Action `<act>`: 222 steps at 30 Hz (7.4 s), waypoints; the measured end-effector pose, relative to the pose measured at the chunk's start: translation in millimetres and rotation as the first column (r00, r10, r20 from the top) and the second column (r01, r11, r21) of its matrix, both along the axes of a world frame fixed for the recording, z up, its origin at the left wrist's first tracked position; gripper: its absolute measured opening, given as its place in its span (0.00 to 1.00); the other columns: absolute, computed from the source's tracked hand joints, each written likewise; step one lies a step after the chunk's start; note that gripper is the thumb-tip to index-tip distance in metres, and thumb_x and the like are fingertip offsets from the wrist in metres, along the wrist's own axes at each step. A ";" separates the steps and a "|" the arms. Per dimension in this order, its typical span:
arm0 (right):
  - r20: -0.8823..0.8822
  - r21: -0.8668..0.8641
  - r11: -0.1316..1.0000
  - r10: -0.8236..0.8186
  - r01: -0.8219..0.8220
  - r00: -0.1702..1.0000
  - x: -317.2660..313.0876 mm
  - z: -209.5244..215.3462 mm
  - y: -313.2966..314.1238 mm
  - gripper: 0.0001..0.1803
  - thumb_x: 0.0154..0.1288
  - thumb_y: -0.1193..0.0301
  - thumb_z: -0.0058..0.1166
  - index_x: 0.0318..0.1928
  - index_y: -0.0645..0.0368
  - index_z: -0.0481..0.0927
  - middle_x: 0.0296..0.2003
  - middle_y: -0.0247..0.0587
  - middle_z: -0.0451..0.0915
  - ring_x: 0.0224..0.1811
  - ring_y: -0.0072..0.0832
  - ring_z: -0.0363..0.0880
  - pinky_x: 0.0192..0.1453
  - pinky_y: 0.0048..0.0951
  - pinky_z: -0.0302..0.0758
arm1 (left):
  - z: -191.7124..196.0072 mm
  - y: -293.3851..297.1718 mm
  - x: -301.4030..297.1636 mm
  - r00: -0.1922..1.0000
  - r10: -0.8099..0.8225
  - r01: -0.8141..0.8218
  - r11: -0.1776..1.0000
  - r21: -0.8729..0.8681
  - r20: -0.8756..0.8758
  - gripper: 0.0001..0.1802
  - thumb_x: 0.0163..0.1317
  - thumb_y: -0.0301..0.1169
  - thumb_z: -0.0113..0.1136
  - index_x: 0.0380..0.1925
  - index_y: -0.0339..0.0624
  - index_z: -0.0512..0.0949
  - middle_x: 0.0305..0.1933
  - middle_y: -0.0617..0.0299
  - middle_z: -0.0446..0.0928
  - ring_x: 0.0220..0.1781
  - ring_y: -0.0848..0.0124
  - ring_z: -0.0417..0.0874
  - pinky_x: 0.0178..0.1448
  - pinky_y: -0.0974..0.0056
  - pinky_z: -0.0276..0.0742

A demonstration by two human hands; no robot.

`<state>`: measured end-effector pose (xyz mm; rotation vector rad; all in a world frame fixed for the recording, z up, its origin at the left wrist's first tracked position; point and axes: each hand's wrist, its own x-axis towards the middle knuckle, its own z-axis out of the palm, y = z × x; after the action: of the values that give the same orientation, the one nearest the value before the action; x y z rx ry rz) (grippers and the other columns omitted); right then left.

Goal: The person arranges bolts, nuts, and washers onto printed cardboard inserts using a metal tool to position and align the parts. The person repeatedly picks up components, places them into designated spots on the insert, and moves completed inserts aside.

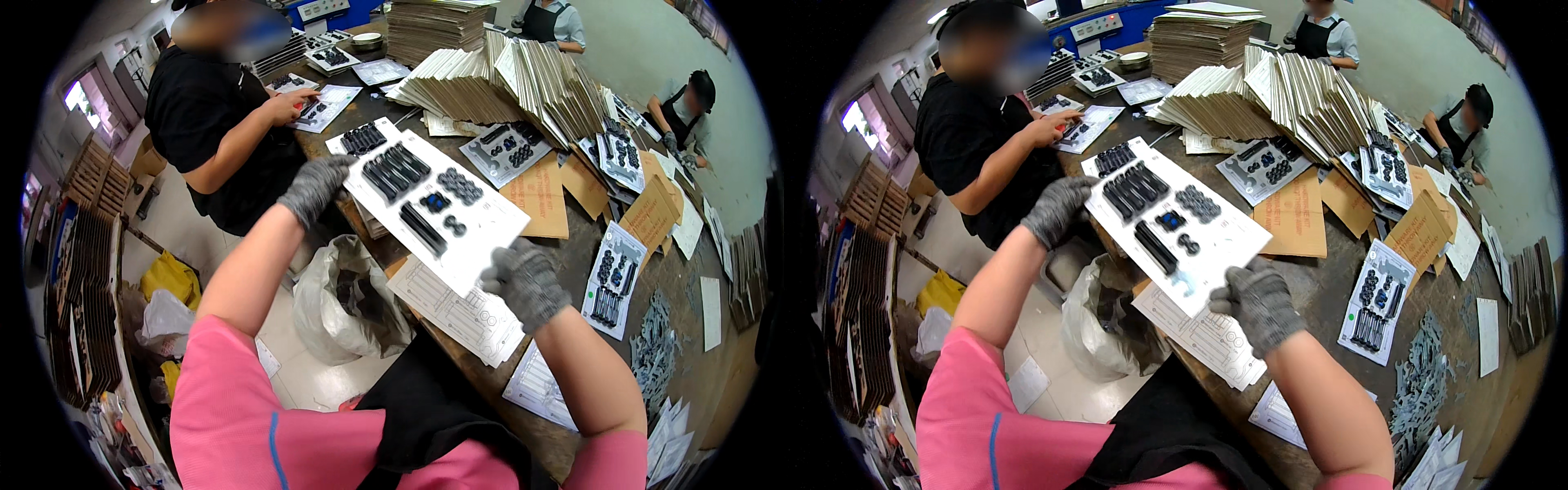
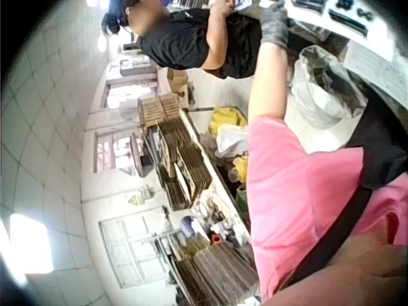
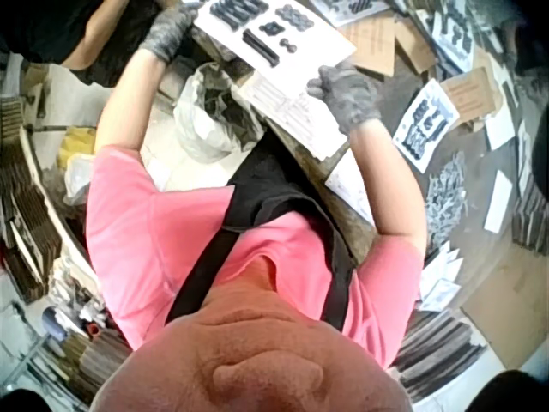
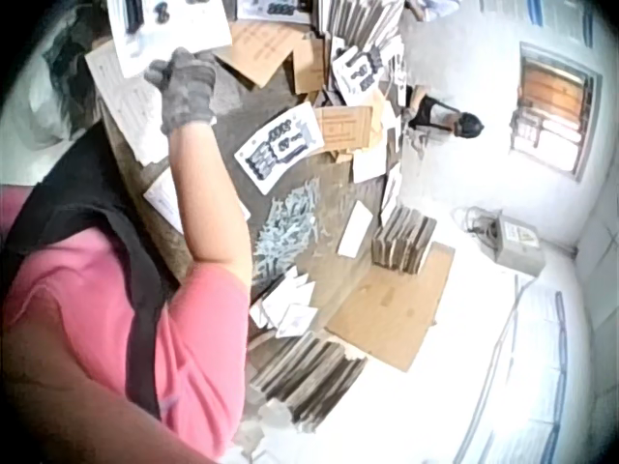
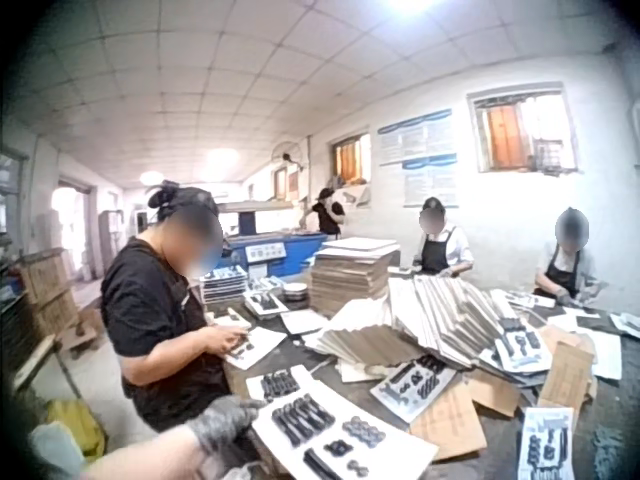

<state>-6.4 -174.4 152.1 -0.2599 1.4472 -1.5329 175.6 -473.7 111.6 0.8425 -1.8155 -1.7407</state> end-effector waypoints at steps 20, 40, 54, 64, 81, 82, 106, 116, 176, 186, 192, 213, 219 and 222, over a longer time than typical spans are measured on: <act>0.490 -0.106 0.984 -0.075 0.144 0.869 33.4 -42.2 -164.2 0.19 0.60 0.81 0.39 0.50 0.54 0.54 0.36 0.46 0.67 0.33 0.41 0.78 0.32 0.36 0.83 | -34.9 -205.0 -41.2 0.982 0.027 0.063 0.889 -0.454 0.189 0.16 0.53 0.20 0.47 0.41 0.43 0.77 0.24 0.66 0.74 0.20 0.76 0.70 0.22 0.69 0.71; 0.345 0.014 1.000 -0.031 0.028 0.938 30.1 -40.3 -164.5 0.10 0.63 0.76 0.42 0.44 0.63 0.62 0.32 0.49 0.74 0.32 0.36 0.79 0.31 0.29 0.84 | -50.0 -190.9 -45.7 0.904 0.262 -0.015 0.810 -0.586 0.338 0.14 0.55 0.21 0.47 0.39 0.43 0.78 0.28 0.59 0.77 0.27 0.72 0.76 0.33 0.68 0.71; 0.146 -0.007 0.992 0.123 -0.123 0.982 15.1 -53.1 -149.4 0.12 0.63 0.73 0.46 0.45 0.64 0.66 0.31 0.43 0.72 0.30 0.33 0.77 0.32 0.30 0.82 | -43.4 -181.3 -42.9 0.878 0.301 -0.038 0.820 -0.571 0.373 0.13 0.58 0.26 0.47 0.41 0.47 0.77 0.21 0.62 0.73 0.19 0.74 0.70 0.25 0.68 0.67; 0.126 0.029 0.998 0.044 -0.048 0.991 1.2 -61.0 -115.7 0.15 0.63 0.71 0.47 0.49 0.63 0.65 0.29 0.40 0.72 0.26 0.28 0.76 0.30 0.27 0.81 | -51.5 -178.4 -36.2 0.855 0.396 -0.113 0.773 -0.624 0.335 0.16 0.57 0.29 0.49 0.47 0.44 0.74 0.34 0.56 0.76 0.32 0.67 0.76 0.38 0.65 0.72; -0.529 0.249 0.905 -0.171 0.345 0.831 -38.1 -80.2 104.0 0.12 0.59 0.69 0.47 0.43 0.59 0.73 0.24 0.38 0.74 0.18 0.21 0.71 0.13 0.19 0.64 | -87.4 33.0 27.0 0.695 0.663 -0.717 0.668 -0.201 -0.279 0.12 0.61 0.29 0.51 0.44 0.39 0.73 0.44 0.63 0.72 0.43 0.75 0.71 0.45 0.70 0.69; -0.478 0.283 0.889 -0.194 0.359 0.857 -32.1 -85.5 118.7 0.13 0.59 0.69 0.46 0.45 0.59 0.72 0.26 0.39 0.74 0.18 0.22 0.72 0.14 0.20 0.65 | -104.3 54.3 31.9 0.793 0.562 -0.609 0.711 -0.351 -0.236 0.12 0.60 0.29 0.52 0.43 0.39 0.73 0.43 0.62 0.72 0.44 0.72 0.72 0.48 0.69 0.69; -0.831 0.367 0.736 -0.014 0.568 0.556 -42.8 -131.7 349.2 0.25 0.55 0.65 0.53 0.53 0.58 0.66 0.49 0.52 0.71 0.52 0.46 0.70 0.56 0.37 0.66 | -52.5 300.0 -72.2 0.776 -0.626 0.587 0.759 0.284 0.069 0.31 0.55 0.32 0.57 0.58 0.36 0.61 0.52 0.57 0.69 0.50 0.70 0.71 0.53 0.67 0.69; -0.879 0.476 0.489 0.279 0.731 0.386 -49.5 -164.4 433.0 0.28 0.51 0.64 0.53 0.54 0.61 0.66 0.40 0.54 0.75 0.32 0.37 0.74 0.35 0.36 0.73 | -113.2 354.7 -103.8 0.677 -0.736 0.727 0.666 0.165 -0.012 0.30 0.56 0.37 0.55 0.57 0.35 0.62 0.52 0.55 0.68 0.51 0.68 0.71 0.52 0.65 0.70; 0.235 -0.244 0.374 -0.872 0.895 0.429 22.8 -142.8 424.2 0.23 0.64 0.68 0.43 0.58 0.59 0.61 0.32 0.40 0.70 0.29 0.26 0.70 0.29 0.25 0.72 | -63.8 381.7 -189.7 0.808 -0.515 0.587 0.666 -0.460 0.285 0.24 0.55 0.27 0.56 0.52 0.33 0.65 0.46 0.48 0.74 0.46 0.64 0.76 0.51 0.64 0.72; -0.317 -0.085 0.930 -0.366 0.358 0.875 44.1 -108.6 372.1 0.32 0.60 0.80 0.42 0.65 0.55 0.52 0.42 0.43 0.72 0.34 0.23 0.73 0.41 0.26 0.75 | -100.8 403.4 -105.0 0.689 -0.609 0.553 0.093 -0.828 0.393 0.27 0.50 0.39 0.57 0.50 0.37 0.69 0.54 0.46 0.68 0.58 0.51 0.66 0.62 0.53 0.60; -0.692 0.207 0.916 -0.112 0.344 0.713 44.7 -121.6 385.7 0.32 0.55 0.78 0.49 0.62 0.53 0.59 0.36 0.48 0.76 0.33 0.32 0.77 0.37 0.30 0.75 | -104.9 404.1 -105.3 0.702 -0.606 0.540 0.110 -0.835 0.374 0.26 0.50 0.37 0.56 0.49 0.37 0.70 0.52 0.48 0.69 0.56 0.51 0.67 0.61 0.53 0.61; -0.647 0.754 0.613 0.755 0.236 0.108 60.0 -86.5 361.3 0.33 0.56 0.74 0.43 0.63 0.37 0.56 0.28 0.47 0.75 0.27 0.40 0.77 0.29 0.39 0.74 | -85.9 414.8 -259.7 0.675 -0.389 0.636 -0.125 -0.762 0.627 0.32 0.57 0.54 0.45 0.60 0.53 0.62 0.66 0.56 0.57 0.68 0.52 0.53 0.69 0.53 0.47; -0.628 0.776 0.595 0.758 0.208 0.176 50.1 -85.1 370.2 0.36 0.54 0.73 0.45 0.64 0.32 0.54 0.24 0.48 0.75 0.22 0.40 0.76 0.25 0.39 0.74 | -114.2 415.7 -270.1 0.623 -0.414 0.649 -0.200 -0.734 0.664 0.35 0.51 0.60 0.49 0.58 0.60 0.64 0.65 0.59 0.57 0.68 0.51 0.52 0.67 0.44 0.43; -0.626 0.778 0.581 0.747 0.238 0.222 44.5 -76.7 385.5 0.33 0.52 0.67 0.50 0.60 0.30 0.60 0.21 0.47 0.72 0.19 0.41 0.73 0.21 0.41 0.71 | -115.3 414.9 -270.3 0.623 -0.423 0.645 -0.198 -0.738 0.658 0.35 0.50 0.59 0.51 0.58 0.61 0.65 0.65 0.59 0.58 0.67 0.51 0.53 0.67 0.44 0.44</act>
<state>38.2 211.1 75.4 -1.0341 2.6775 -0.0386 -94.7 -58.9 -3.7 -0.5918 -3.0346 -0.1449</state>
